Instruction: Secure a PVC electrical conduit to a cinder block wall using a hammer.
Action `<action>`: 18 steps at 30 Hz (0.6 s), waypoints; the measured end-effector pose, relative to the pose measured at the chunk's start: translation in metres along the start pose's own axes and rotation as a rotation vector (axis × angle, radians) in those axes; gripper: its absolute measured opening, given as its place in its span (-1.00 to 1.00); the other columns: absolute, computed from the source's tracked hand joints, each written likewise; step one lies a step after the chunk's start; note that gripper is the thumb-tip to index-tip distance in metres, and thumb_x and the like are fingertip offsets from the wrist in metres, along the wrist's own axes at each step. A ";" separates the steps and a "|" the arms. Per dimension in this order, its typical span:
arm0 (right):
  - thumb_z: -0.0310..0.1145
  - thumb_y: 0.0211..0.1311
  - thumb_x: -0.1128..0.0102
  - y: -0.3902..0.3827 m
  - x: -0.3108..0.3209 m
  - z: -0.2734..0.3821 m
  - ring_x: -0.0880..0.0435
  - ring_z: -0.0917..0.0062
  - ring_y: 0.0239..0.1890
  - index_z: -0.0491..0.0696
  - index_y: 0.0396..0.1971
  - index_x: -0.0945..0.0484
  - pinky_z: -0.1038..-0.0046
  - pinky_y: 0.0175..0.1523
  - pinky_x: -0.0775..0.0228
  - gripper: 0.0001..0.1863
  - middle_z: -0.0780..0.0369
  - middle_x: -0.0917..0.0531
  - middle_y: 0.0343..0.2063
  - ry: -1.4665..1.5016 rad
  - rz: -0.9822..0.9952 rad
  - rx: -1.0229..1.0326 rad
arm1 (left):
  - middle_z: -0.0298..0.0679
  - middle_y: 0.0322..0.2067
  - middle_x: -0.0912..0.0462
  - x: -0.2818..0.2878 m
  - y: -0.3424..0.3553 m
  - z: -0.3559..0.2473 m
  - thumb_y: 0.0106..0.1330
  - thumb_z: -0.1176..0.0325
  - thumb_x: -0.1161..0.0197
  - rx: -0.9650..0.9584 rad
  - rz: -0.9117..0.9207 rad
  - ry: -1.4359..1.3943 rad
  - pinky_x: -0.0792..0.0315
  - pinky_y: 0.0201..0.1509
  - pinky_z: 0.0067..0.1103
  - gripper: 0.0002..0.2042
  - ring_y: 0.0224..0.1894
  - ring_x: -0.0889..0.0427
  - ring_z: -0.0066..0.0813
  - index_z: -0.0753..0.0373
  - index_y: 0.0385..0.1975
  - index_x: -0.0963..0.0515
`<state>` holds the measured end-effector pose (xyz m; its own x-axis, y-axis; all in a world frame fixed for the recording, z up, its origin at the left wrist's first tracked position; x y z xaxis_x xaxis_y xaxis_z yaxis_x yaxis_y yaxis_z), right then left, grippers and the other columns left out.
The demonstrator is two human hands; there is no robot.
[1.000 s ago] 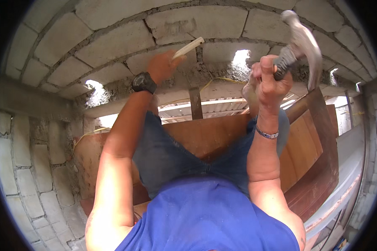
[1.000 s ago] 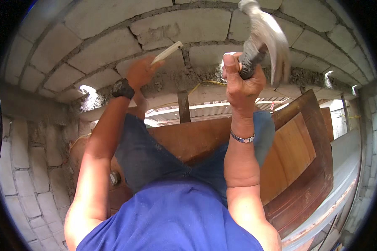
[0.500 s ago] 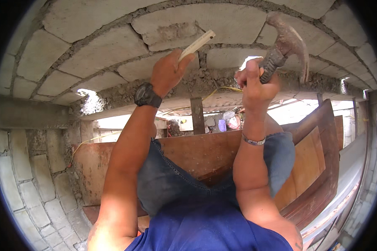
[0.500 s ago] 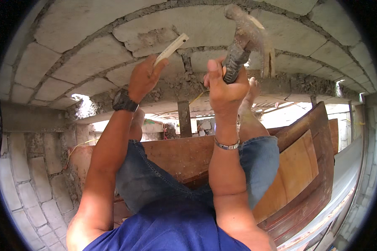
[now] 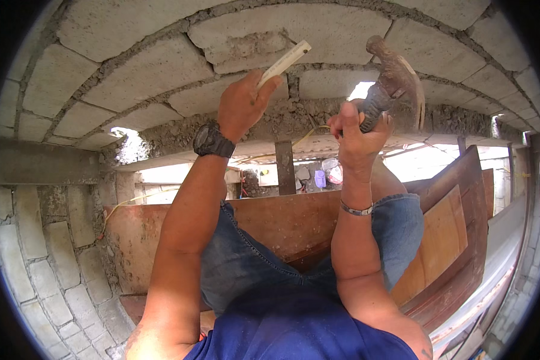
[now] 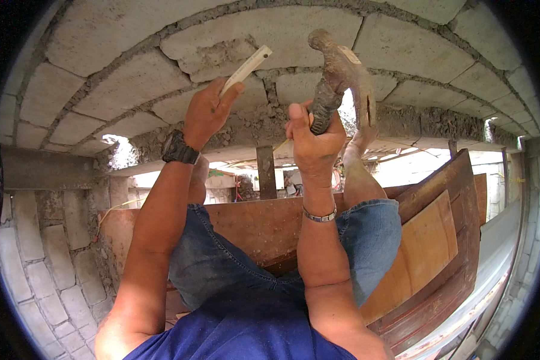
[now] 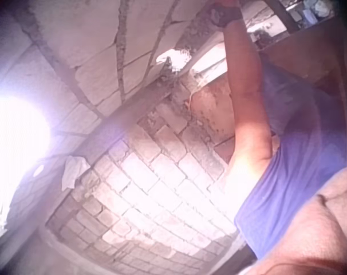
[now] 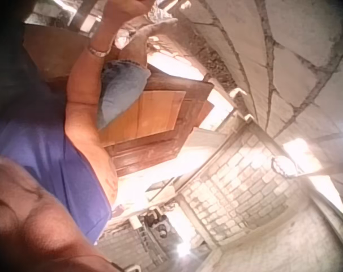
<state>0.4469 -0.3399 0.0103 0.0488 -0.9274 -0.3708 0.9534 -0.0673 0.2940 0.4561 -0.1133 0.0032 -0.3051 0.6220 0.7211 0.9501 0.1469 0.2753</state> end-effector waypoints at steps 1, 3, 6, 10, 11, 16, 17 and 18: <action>-0.40 0.17 -0.29 0.000 -0.001 0.001 -0.45 0.69 -0.65 -0.18 -0.36 -0.44 0.57 -0.51 -0.36 -0.78 0.32 -0.50 -0.65 0.000 0.002 0.002 | -0.15 -0.70 -0.39 0.000 0.000 0.000 0.33 -0.03 -0.12 -0.002 0.001 -0.008 -0.27 -0.55 -0.46 -0.55 -0.66 -0.34 -0.38 0.35 -0.34 -0.51; -0.40 0.17 -0.30 -0.001 -0.002 0.001 -0.46 0.69 -0.64 -0.18 -0.37 -0.44 0.57 -0.51 -0.36 -0.78 0.32 -0.50 -0.64 0.001 0.006 0.003 | -0.16 -0.70 -0.38 0.000 0.000 -0.001 0.33 -0.02 -0.12 -0.001 0.000 -0.016 -0.26 -0.55 -0.46 -0.56 -0.66 -0.33 -0.39 0.35 -0.35 -0.50; -0.41 0.16 -0.30 -0.001 -0.004 0.002 -0.45 0.69 -0.64 -0.18 -0.37 -0.44 0.57 -0.51 -0.37 -0.78 0.31 -0.51 -0.64 0.023 -0.002 0.011 | -0.05 -0.71 -0.45 0.003 0.001 -0.006 0.32 -0.08 -0.08 -0.048 -0.024 0.031 -0.31 -0.55 -0.34 -0.52 -0.67 -0.46 -0.14 0.33 -0.46 -0.47; -0.36 0.18 -0.28 -0.001 -0.005 0.007 -0.46 0.66 -0.65 -0.17 -0.37 -0.44 0.59 -0.53 -0.34 -0.77 0.31 -0.50 -0.68 0.037 -0.027 0.035 | -0.11 -0.72 -0.41 0.002 0.000 -0.005 0.33 -0.08 -0.08 -0.020 -0.011 0.033 -0.29 -0.55 -0.39 -0.52 -0.67 -0.40 -0.26 0.32 -0.44 -0.47; -0.35 0.20 -0.27 -0.001 -0.005 0.010 -0.47 0.65 -0.66 -0.17 -0.37 -0.44 0.60 -0.53 -0.33 -0.77 0.30 -0.49 -0.70 0.043 -0.042 0.049 | -0.16 -0.72 -0.37 0.002 0.000 -0.004 0.33 -0.06 -0.09 -0.015 -0.008 0.039 -0.26 -0.55 -0.44 -0.54 -0.68 -0.34 -0.37 0.33 -0.39 -0.48; -0.32 0.21 -0.25 0.002 -0.006 0.008 -0.47 0.62 -0.67 -0.16 -0.38 -0.42 0.59 -0.56 -0.33 -0.76 0.29 -0.48 -0.73 0.096 -0.061 0.014 | -0.13 -0.71 -0.41 0.004 -0.001 -0.003 0.33 -0.07 -0.08 -0.023 -0.030 0.053 -0.29 -0.55 -0.43 -0.54 -0.67 -0.40 -0.32 0.32 -0.34 -0.51; -0.32 0.21 -0.25 0.002 -0.007 0.008 -0.47 0.61 -0.68 -0.15 -0.40 -0.41 0.58 -0.56 -0.33 -0.76 0.29 -0.48 -0.74 0.120 -0.055 0.024 | -0.11 -0.70 -0.44 0.005 -0.001 -0.003 0.33 -0.07 -0.08 -0.020 -0.024 0.058 -0.31 -0.54 -0.42 -0.54 -0.66 -0.44 -0.28 0.32 -0.32 -0.52; -0.32 0.21 -0.25 0.002 -0.009 0.006 -0.47 0.61 -0.68 -0.15 -0.40 -0.41 0.58 -0.56 -0.33 -0.76 0.29 -0.48 -0.74 0.117 -0.055 0.026 | -0.11 -0.70 -0.44 0.004 -0.001 -0.006 0.33 -0.07 -0.08 -0.021 -0.023 0.055 -0.31 -0.54 -0.42 -0.54 -0.66 -0.44 -0.28 0.32 -0.32 -0.52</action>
<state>0.4466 -0.3343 0.0192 0.0320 -0.8730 -0.4867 0.9477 -0.1282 0.2922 0.4537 -0.1157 0.0101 -0.3309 0.5755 0.7479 0.9412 0.1441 0.3056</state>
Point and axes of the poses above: each hand's wrist, its own y-axis towards the middle knuckle, its own x-axis out of the back of the hand, z = x × y, the point moved 7 cm from there along y, towards the middle knuckle
